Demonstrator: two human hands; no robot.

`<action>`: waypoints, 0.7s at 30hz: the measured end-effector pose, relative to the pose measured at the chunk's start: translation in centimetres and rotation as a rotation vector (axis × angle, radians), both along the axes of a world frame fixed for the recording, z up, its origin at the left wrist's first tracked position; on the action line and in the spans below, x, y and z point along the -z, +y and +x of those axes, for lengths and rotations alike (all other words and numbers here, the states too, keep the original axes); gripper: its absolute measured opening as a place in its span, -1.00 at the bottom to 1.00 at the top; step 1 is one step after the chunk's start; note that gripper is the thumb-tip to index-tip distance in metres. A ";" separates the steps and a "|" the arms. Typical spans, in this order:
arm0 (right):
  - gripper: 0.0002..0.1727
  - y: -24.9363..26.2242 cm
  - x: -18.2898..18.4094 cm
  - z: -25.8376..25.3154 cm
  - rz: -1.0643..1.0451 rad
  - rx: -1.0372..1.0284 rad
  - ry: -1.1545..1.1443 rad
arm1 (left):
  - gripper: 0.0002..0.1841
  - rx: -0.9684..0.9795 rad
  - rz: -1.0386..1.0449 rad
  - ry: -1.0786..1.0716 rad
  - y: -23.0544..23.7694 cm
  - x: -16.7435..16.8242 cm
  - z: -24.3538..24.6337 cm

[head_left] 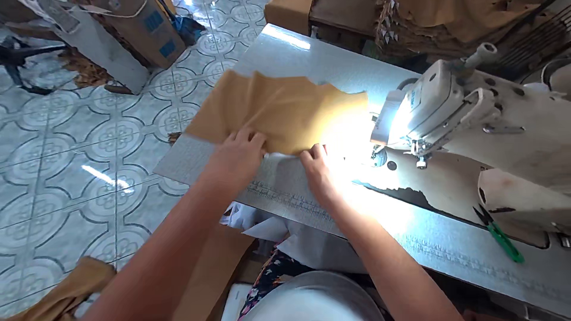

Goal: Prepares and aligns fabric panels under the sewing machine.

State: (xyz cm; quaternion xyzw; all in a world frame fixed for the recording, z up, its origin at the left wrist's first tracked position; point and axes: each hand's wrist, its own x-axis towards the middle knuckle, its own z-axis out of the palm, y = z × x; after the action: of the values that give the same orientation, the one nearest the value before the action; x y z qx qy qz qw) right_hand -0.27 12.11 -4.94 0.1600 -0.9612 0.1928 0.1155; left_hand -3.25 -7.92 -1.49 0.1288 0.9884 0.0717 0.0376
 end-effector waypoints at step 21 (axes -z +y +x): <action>-0.76 8.9 1.7 15.3 0.238 0.198 0.245 | -0.63 0.713 0.352 0.027 10.4 5.0 9.1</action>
State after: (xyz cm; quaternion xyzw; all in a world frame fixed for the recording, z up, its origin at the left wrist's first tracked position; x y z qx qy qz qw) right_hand 15.02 21.05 -6.64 0.0997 -0.9670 0.0447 0.2303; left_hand 5.86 2.45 -6.53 0.4691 0.8548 0.2206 0.0244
